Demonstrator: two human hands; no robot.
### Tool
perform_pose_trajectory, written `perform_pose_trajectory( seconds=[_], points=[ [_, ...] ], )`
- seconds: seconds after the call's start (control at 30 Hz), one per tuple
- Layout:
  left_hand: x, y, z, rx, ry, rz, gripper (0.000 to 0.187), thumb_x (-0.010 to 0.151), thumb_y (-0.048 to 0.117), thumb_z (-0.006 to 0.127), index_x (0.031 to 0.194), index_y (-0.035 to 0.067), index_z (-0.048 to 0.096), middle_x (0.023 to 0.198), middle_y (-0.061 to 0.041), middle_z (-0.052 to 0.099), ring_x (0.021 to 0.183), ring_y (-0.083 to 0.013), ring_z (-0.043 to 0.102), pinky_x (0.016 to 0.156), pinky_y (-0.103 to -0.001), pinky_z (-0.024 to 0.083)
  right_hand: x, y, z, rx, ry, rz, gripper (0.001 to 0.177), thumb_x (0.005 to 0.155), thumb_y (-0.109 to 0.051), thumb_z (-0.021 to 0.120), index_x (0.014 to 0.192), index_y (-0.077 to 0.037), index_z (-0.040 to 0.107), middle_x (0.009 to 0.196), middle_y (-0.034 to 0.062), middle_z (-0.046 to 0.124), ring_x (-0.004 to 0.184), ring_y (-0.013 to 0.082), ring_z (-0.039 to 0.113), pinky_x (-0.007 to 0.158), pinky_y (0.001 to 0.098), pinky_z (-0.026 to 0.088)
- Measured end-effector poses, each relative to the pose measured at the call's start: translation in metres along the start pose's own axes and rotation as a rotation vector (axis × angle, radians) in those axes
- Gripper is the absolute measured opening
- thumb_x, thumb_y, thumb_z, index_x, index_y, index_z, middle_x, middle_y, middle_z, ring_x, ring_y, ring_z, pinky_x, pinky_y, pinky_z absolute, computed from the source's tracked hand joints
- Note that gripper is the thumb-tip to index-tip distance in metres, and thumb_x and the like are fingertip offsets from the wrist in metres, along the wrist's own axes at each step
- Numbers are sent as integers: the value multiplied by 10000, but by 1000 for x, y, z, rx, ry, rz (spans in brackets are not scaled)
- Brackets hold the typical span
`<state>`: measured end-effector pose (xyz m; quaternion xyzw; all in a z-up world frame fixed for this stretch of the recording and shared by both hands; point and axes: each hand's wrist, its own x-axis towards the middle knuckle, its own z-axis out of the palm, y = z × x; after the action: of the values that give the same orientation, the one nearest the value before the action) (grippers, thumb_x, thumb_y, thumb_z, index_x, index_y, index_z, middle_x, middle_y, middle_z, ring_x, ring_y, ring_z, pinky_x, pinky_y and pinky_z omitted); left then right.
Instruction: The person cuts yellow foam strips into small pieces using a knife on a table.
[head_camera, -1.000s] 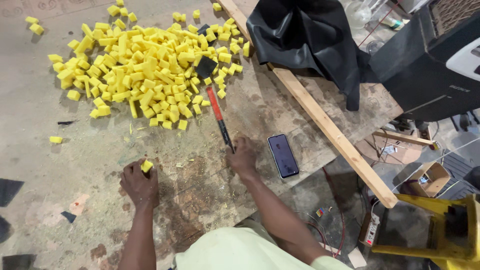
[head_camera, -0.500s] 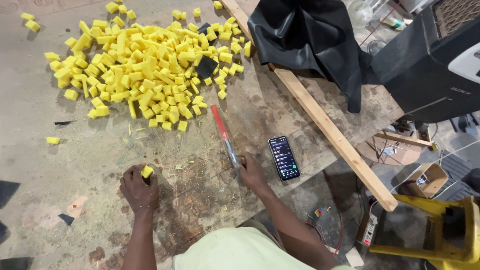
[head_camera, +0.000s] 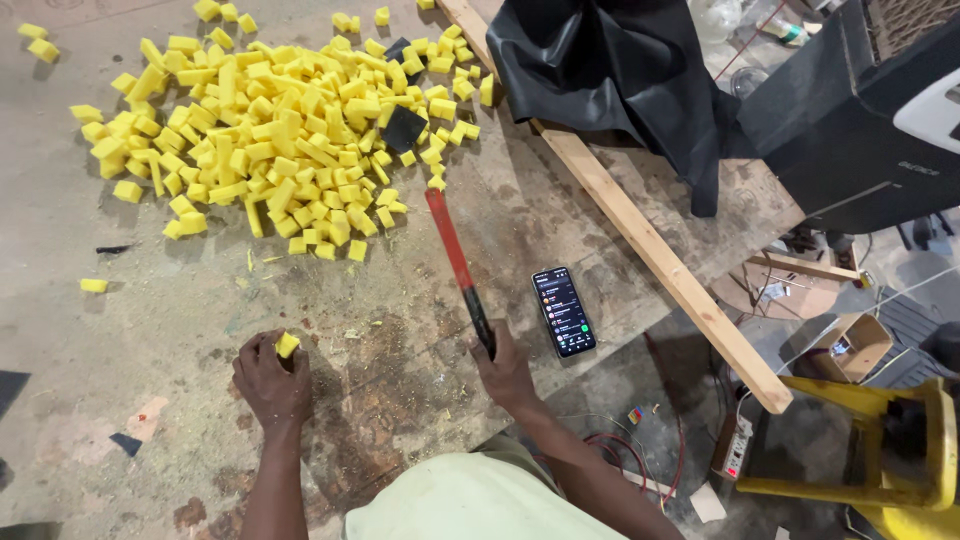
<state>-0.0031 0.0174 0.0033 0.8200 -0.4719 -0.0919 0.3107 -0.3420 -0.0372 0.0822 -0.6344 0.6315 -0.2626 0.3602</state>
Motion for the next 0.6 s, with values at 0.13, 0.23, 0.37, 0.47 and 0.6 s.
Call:
perform_pose_trajectory(
  seconds=[0.13, 0.23, 0.37, 0.47, 0.6],
  points=[
    [-3, 1, -2, 1, -12, -14, 444, 881, 202, 739, 1314, 131, 668, 1357, -124, 538, 1308, -340, 460, 1138, -486, 346, -4, 7, 1, -206, -27, -63, 203, 989, -262, 598, 1099, -92, 582, 666, 80, 579, 582, 221, 588, 584, 448, 447],
    [4, 2, -3, -1, -3, -11, 448, 889, 205, 733, 1324, 122, 665, 1361, -126, 533, 1304, -341, 458, 1132, -480, 352, 2, 9, 3, -238, 80, -177, 225, 970, -234, 623, 1111, -63, 583, 706, 118, 613, 653, 320, 613, 591, 486, 443],
    [-1, 3, -1, 34, -48, -19, 449, 893, 213, 738, 1321, 106, 656, 1345, -137, 528, 1299, -344, 456, 1129, -478, 351, -10, 16, -5, -34, -87, 168, 148, 953, -214, 571, 1016, -81, 593, 697, 110, 634, 628, 296, 659, 605, 471, 497],
    [4, 1, -3, 26, -47, -36, 452, 888, 212, 737, 1321, 108, 657, 1353, -131, 536, 1281, -341, 463, 1127, -482, 353, -7, 17, -6, -149, 10, -25, 248, 1035, -309, 577, 990, -65, 579, 673, 158, 569, 633, 319, 608, 626, 488, 453],
    [-1, 0, 0, 20, -8, 3, 446, 877, 207, 745, 1305, 109, 669, 1328, -138, 543, 1285, -349, 465, 1124, -490, 351, -4, 25, -12, -86, 99, -185, 243, 1045, -312, 572, 1042, -70, 592, 758, 139, 602, 687, 311, 613, 635, 469, 472]
  ],
)
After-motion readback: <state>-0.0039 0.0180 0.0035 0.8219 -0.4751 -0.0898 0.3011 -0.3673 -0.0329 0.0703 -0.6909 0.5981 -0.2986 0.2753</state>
